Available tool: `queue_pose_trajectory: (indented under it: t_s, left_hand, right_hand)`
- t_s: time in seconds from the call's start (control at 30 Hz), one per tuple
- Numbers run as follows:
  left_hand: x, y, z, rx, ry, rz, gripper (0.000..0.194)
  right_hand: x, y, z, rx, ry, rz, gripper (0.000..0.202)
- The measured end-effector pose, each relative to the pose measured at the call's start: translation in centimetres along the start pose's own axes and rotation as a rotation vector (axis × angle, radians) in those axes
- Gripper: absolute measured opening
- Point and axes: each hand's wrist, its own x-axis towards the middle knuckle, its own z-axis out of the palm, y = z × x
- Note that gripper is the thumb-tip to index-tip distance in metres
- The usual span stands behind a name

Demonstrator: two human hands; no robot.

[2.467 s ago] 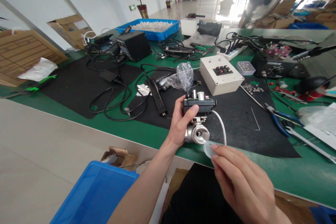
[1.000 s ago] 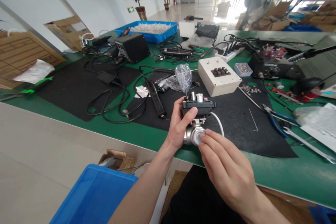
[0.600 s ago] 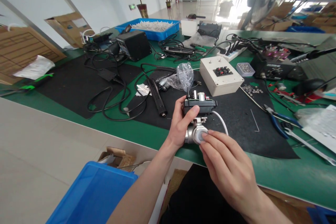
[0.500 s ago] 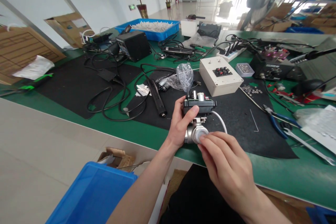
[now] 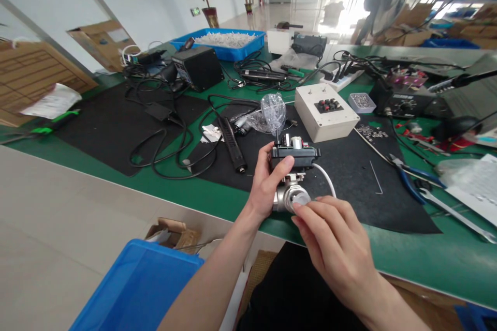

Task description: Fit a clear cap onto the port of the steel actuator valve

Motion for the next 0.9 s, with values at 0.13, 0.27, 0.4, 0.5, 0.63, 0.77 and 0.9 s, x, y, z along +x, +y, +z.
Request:
queue_pose_trajectory:
  t_s: [0.13, 0.27, 0.4, 0.5, 0.63, 0.77, 0.9]
  left_hand:
    - [0.0, 0.0, -0.1, 0.005, -0.001, -0.003, 0.062]
    - [-0.1, -0.1, -0.1, -0.005, -0.006, -0.005, 0.063]
    - [0.1, -0.2, -0.2, -0.011, -0.014, -0.007, 0.064]
    - [0.2, -0.4, -0.3, -0.009, -0.018, 0.002, 0.065]
    - [0.3, -0.5, -0.4, -0.006, -0.019, 0.005, 0.065]
    - [0.3, -0.5, -0.4, -0.011, -0.013, 0.003, 0.064]
    - [0.3, -0.4, -0.4, -0.005, -0.005, -0.001, 0.064]
  right_hand:
    - [-0.4, 0.1, -0.1, 0.024, -0.022, 0.012, 0.039]
    - [-0.4, -0.3, -0.5, 0.113, 0.079, 0.066, 0.034]
    - [-0.3, -0.2, -1.3, 0.115, 0.18, 0.161, 0.032]
    - [-0.1, 0.2, -2.0, 0.087, 0.231, 0.215, 0.029]
    - [0.1, 0.5, -2.4, 0.08, 0.233, 0.251, 0.028]
    - [0.1, 0.3, -2.3, 0.097, 0.233, 0.24, 0.028]
    - [0.0, 0.2, -2.2, 0.107, 0.238, 0.231, 0.029]
